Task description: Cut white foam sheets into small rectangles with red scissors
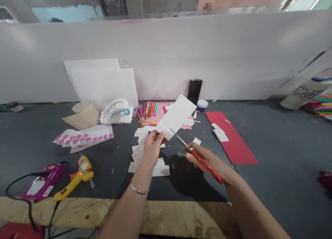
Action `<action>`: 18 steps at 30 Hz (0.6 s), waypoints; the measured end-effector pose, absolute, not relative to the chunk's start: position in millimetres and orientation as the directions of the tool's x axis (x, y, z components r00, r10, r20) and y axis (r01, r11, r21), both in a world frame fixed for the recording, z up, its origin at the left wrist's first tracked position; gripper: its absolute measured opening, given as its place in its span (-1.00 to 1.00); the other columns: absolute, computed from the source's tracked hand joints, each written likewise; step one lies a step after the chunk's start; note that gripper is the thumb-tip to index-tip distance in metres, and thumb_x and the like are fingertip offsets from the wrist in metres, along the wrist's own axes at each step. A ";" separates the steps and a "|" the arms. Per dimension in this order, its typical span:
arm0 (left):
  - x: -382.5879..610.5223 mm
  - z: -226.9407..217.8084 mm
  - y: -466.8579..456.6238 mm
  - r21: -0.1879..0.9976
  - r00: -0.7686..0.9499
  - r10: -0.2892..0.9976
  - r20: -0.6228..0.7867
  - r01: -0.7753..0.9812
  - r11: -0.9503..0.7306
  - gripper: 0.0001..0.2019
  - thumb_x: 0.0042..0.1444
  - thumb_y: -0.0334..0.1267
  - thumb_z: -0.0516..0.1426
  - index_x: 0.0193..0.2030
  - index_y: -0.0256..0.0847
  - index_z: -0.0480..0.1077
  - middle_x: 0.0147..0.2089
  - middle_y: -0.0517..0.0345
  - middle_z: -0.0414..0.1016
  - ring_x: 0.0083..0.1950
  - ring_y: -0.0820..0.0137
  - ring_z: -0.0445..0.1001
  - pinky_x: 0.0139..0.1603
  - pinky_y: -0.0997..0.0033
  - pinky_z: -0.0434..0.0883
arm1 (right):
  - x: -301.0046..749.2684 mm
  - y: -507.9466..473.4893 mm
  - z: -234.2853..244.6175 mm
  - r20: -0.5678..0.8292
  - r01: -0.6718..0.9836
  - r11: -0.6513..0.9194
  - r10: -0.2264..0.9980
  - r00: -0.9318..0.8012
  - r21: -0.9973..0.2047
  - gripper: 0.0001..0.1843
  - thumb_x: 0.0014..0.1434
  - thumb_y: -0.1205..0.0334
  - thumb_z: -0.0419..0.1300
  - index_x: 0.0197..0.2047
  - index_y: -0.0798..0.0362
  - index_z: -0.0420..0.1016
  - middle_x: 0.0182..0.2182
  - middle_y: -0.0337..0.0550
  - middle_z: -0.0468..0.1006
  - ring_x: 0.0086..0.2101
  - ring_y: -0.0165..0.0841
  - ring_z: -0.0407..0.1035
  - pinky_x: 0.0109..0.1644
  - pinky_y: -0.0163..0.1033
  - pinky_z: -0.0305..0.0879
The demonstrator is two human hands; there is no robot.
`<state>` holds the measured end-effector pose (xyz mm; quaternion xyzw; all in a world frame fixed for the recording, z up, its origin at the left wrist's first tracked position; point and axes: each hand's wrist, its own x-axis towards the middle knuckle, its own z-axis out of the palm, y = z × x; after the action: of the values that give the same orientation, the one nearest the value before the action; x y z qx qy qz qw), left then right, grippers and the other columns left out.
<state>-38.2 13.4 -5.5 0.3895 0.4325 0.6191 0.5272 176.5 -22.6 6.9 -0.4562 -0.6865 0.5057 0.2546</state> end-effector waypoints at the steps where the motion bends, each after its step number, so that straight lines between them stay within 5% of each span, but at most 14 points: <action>1: -38.3 -5.4 13.2 0.949 -0.119 0.993 0.023 -0.310 -0.060 -0.71 0.02 -0.06 0.29 -0.30 -0.27 0.46 -0.31 0.09 0.54 -0.30 0.38 0.50 -0.21 0.36 0.48 | 176.6 -22.3 5.9 -0.111 0.359 0.067 0.884 -0.454 -0.931 -0.68 0.26 -0.13 0.12 -0.15 -0.05 0.33 -0.49 -0.34 0.29 -0.50 -0.42 0.20 -0.46 -0.33 0.15; 10: -42.2 -4.8 13.8 0.952 -0.037 0.999 -0.018 -0.307 0.006 -0.65 -0.06 -0.04 0.33 -0.26 -0.27 0.49 -0.32 0.08 0.55 -0.35 0.38 0.49 -0.26 0.38 0.48 | 174.3 -25.0 11.3 -0.099 0.384 0.100 0.879 -0.467 -0.918 -0.68 0.26 -0.12 0.11 -0.17 -0.03 0.31 -0.47 -0.32 0.33 -0.50 -0.43 0.20 -0.46 -0.34 0.16; 18: -43.3 -1.3 13.0 0.945 -0.032 0.999 -0.042 -0.326 0.029 -0.68 -0.07 -0.06 0.34 -0.31 -0.26 0.48 -0.39 0.13 0.55 -0.37 0.39 0.51 -0.25 0.37 0.47 | 162.1 -23.4 10.4 -0.046 0.576 0.190 0.928 -0.370 -0.795 -0.59 0.21 -0.21 0.08 -0.38 -0.03 0.28 -0.59 -0.34 0.29 -0.56 -0.43 0.12 -0.46 -0.32 0.11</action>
<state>-43.3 13.0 -1.3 0.3920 0.4292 0.5761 0.5747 162.1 -23.4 10.4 -0.5110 -0.7357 0.3793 0.2320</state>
